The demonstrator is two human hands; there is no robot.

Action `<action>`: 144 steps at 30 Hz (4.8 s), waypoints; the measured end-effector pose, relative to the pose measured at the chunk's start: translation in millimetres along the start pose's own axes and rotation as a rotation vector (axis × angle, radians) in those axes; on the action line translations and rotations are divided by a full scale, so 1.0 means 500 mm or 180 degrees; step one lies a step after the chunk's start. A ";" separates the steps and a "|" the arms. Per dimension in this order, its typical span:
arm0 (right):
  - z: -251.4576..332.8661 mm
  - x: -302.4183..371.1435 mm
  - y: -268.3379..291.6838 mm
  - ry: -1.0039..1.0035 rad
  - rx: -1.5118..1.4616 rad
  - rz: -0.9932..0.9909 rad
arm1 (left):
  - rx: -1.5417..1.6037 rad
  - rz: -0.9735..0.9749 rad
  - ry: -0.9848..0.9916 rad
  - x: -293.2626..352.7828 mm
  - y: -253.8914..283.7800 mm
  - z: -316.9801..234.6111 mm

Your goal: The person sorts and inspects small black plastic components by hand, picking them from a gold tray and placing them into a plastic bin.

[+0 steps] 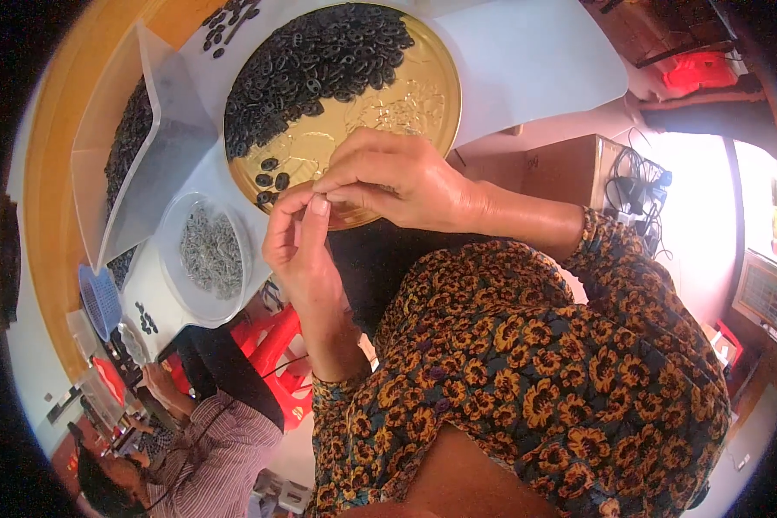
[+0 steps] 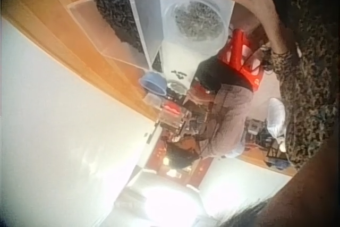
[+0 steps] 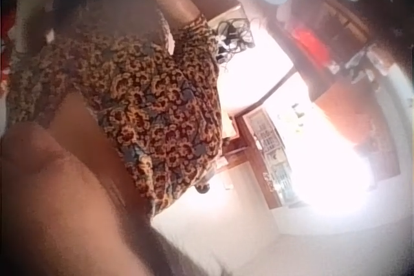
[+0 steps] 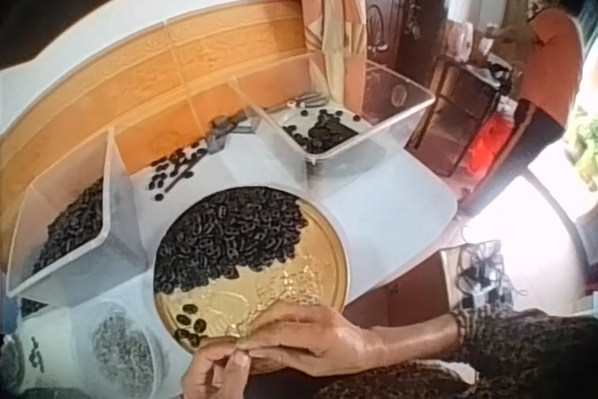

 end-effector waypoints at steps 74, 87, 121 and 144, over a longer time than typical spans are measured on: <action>-0.033 -0.022 -0.046 -0.0600 0.0026 0.0210 | 0.0447 -0.0549 -0.0149 0.017 0.015 -0.015; -0.077 -0.011 -0.064 -0.1565 -0.0996 0.0572 | 0.0906 -0.0310 0.0339 0.011 0.038 0.031; -0.062 -0.158 -0.106 0.0050 0.0790 0.1225 | 0.0902 -0.0537 0.0220 0.056 0.064 0.024; -0.137 -0.076 -0.093 -0.2391 -0.2304 0.0777 | 0.1077 -0.0860 -0.0267 0.029 0.076 -0.012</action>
Point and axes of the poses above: each hand's wrist, its own x-axis away from the middle knuckle, its own y-axis out of the back of the hand, z = x × y, the point moved 10 cm from there along -x, towards the middle knuckle, and after that the axes turned 5 degrees about z, right-handed, at the moved point
